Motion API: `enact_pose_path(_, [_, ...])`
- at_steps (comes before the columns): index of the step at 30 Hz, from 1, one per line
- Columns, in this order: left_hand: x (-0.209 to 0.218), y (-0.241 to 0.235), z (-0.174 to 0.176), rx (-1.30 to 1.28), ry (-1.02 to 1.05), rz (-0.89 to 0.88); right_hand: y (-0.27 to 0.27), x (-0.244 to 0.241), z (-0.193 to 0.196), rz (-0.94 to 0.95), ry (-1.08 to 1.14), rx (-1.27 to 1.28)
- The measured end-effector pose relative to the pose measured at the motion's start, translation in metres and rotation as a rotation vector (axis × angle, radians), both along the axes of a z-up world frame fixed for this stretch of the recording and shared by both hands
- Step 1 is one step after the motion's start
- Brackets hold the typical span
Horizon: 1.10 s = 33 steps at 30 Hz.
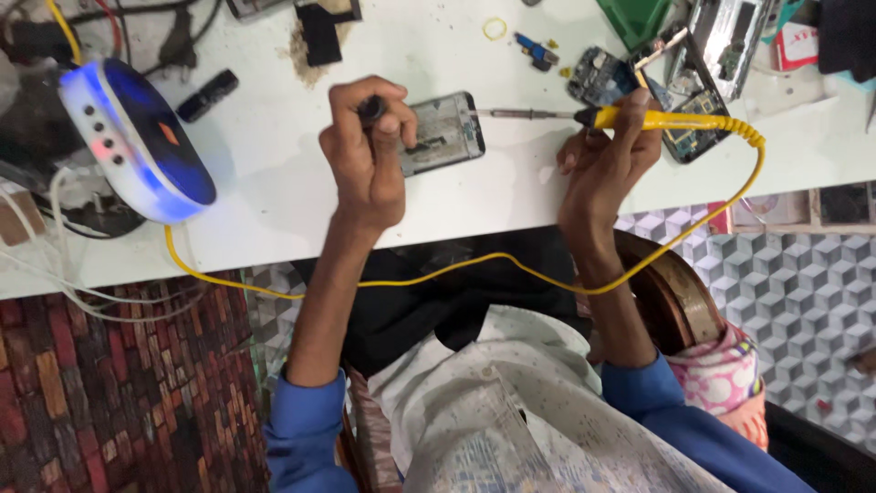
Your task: The person uses a soldering iron and tweezers to work on a small electronic component inside a disassembled mobile phone. They repeatedly heat and adjust the component on the circuit board while holding the phone steady.
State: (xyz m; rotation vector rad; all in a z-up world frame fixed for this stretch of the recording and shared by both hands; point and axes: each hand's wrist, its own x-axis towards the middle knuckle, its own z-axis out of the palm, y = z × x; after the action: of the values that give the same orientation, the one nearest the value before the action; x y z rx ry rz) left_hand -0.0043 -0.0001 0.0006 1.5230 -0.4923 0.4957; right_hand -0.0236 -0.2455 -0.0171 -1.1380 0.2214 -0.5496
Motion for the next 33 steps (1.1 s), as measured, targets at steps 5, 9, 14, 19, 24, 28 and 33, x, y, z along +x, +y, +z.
enact_pose_path(5, [0.001,0.000,-0.002,0.058,-0.024,-0.003,-0.001,0.001,0.009,0.069,0.007,-0.086])
enact_pose_path(9, [-0.002,0.001,-0.002,0.086,-0.017,0.009,-0.002,0.007,0.012,0.064,-0.028,-0.095])
enact_pose_path(14, [-0.005,-0.003,0.002,0.101,0.018,0.050,0.011,0.003,0.007,0.056,0.060,-0.069])
enact_pose_path(19, [-0.007,-0.007,-0.001,0.067,0.032,0.068,0.010,0.002,0.007,0.082,0.052,-0.090])
enact_pose_path(24, [-0.010,-0.008,-0.002,0.087,0.044,0.094,0.011,0.005,0.009,0.118,0.068,-0.117])
enact_pose_path(28, [-0.011,-0.008,-0.004,0.064,0.042,0.077,0.012,0.005,0.007,0.107,0.025,-0.119])
enact_pose_path(33, [-0.012,-0.010,-0.005,0.059,0.046,0.067,0.012,0.006,0.006,0.139,0.025,-0.137])
